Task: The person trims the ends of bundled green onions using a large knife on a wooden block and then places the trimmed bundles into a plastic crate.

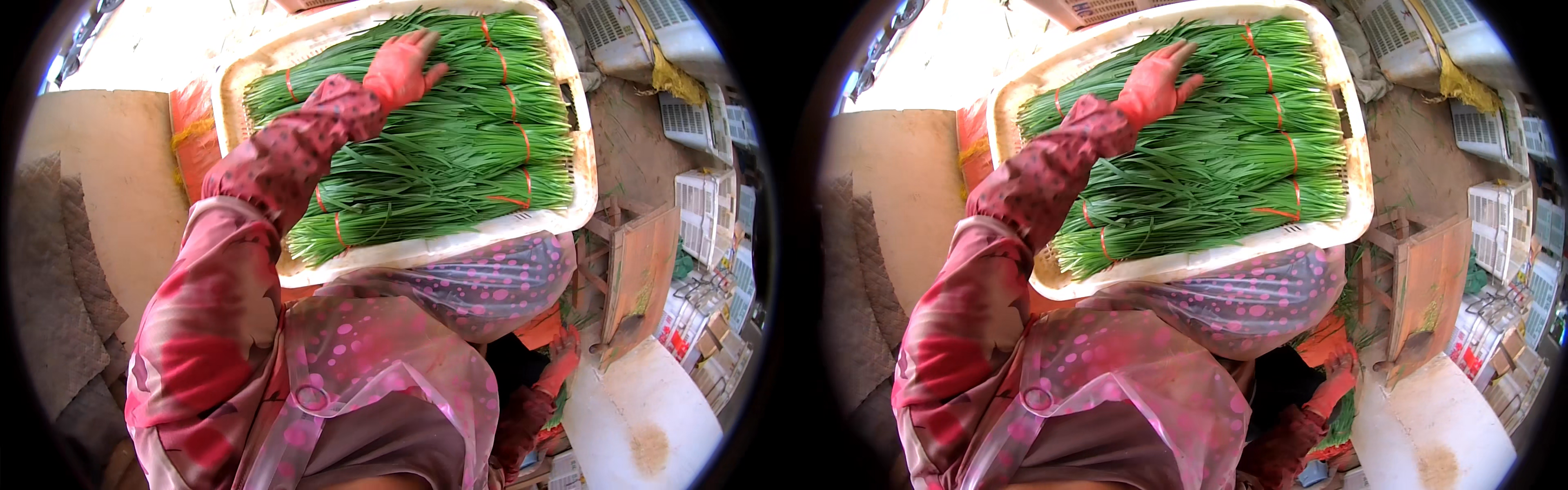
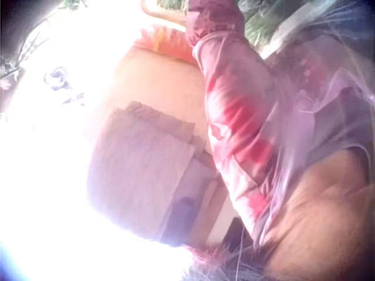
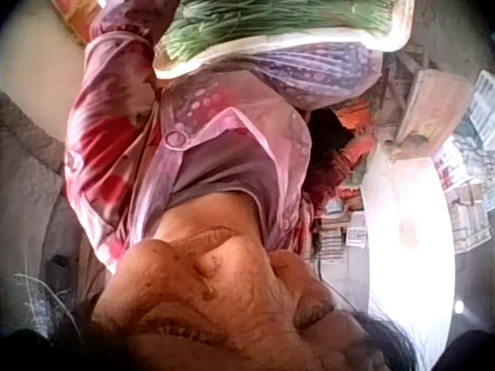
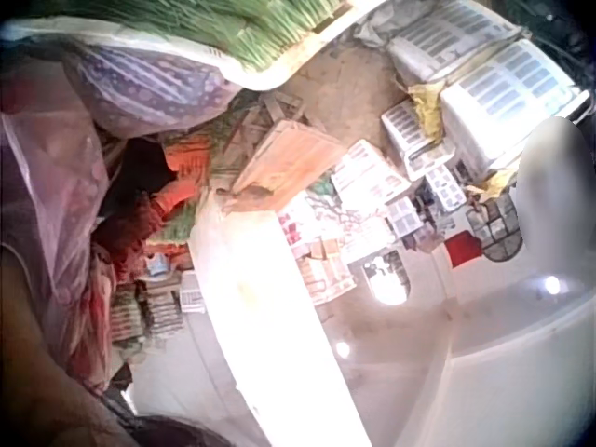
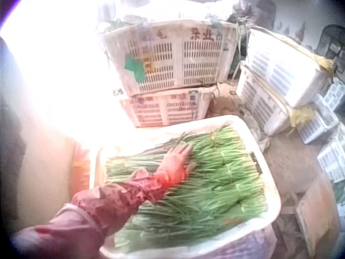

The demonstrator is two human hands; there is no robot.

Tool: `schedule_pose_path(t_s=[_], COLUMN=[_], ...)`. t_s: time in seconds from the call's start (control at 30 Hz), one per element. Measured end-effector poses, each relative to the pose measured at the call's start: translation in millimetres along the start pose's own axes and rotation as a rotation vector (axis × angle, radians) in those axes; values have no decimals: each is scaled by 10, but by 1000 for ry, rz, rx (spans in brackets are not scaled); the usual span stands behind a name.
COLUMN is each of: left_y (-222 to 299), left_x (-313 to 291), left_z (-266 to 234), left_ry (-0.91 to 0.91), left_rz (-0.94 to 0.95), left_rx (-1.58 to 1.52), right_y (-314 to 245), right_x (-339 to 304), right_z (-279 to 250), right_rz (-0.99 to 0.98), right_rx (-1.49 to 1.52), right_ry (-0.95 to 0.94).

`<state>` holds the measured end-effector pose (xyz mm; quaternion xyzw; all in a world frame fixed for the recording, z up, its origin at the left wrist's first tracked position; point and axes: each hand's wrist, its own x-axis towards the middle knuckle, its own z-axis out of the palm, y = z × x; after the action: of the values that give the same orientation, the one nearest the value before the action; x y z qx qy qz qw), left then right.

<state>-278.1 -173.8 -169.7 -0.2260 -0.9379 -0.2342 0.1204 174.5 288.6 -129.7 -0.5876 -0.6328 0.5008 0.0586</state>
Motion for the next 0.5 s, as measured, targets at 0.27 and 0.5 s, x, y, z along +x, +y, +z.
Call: schedule_pose_path(t_s=[0.27, 0.5], left_y=[143, 469], left_x=[-1786, -1034], left_z=[-475, 550], left_ry=[-316, -155], left_rz=[-21, -137], left_rx=[170, 390], right_y=[506, 293], right_x=[-567, -705], right_z=[583, 976], right_rz=[23, -143], right_rx=[-46, -163], right_ry=[-215, -387])
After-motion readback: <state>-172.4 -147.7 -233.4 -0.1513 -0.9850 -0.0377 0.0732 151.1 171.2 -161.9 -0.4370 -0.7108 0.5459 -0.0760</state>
